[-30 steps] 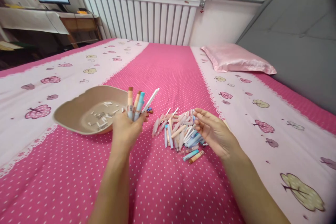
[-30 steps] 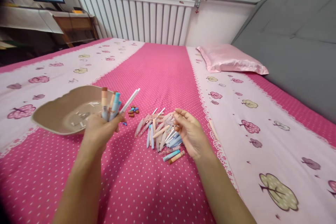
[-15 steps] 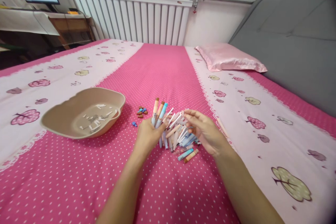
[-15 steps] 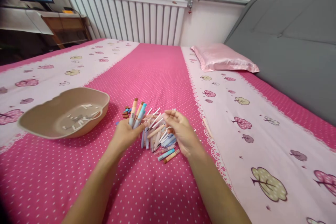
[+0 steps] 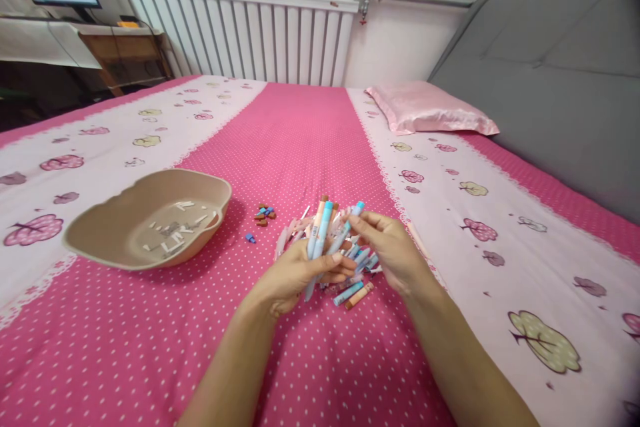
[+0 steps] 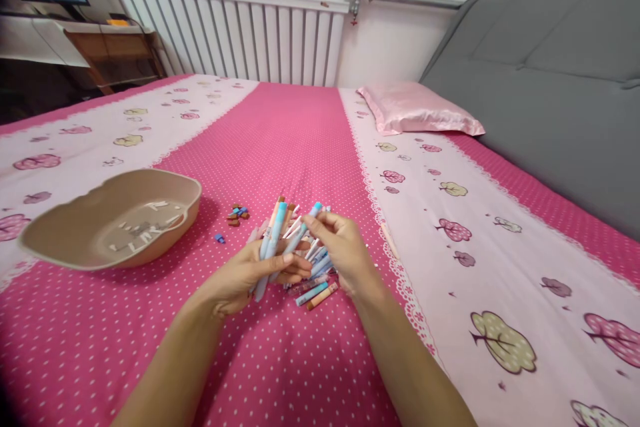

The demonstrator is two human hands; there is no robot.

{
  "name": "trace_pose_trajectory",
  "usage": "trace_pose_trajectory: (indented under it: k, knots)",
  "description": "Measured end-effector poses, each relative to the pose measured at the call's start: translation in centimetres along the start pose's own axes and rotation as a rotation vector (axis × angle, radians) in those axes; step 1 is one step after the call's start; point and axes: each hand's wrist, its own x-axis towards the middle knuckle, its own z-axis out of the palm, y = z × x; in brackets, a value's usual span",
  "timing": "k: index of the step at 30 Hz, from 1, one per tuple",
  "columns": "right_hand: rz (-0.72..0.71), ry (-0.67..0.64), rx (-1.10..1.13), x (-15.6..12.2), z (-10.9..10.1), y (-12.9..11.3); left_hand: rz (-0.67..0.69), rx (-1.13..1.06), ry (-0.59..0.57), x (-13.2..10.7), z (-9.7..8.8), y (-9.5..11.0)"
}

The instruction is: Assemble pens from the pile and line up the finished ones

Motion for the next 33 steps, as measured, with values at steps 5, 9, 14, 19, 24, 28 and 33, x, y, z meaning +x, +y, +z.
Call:
trace_pose_trajectory:
  k: [5, 9, 14, 19, 24, 28, 33]
  knots:
    - [-0.028, 0.134, -0.005, 0.5, -0.5, -0.4, 0.070, 0.119, 0.188, 0.6, 0.3, -0.1]
    - [-0.028, 0.166, 0.023, 0.3, 0.1, -0.4, 0.148, 0.218, 0.254, 0.9, 1.0, -0.4]
    - [0.004, 0.190, 0.085, 0.3, 0.4, -0.1, 0.225, 0.231, 0.292, 1.0, 1.7, -0.9]
    - [-0.011, 0.212, 0.068, 0.3, 0.1, 0.0, 0.312, 0.264, 0.362, 1.1, 1.9, -1.0]
    - [0.009, 0.119, 0.153, 0.3, -0.4, -0.7, 0.158, 0.084, 0.204, 0.7, 1.7, -0.7]
    - [0.060, 0.016, 0.230, 0.2, -0.7, -1.3, -0.043, -0.135, 0.043, 0.5, 1.3, -0.2]
    - [0.112, -0.040, 0.216, 0.2, -1.1, -1.6, -0.068, -0.128, 0.052, 0.7, 0.6, -0.1]
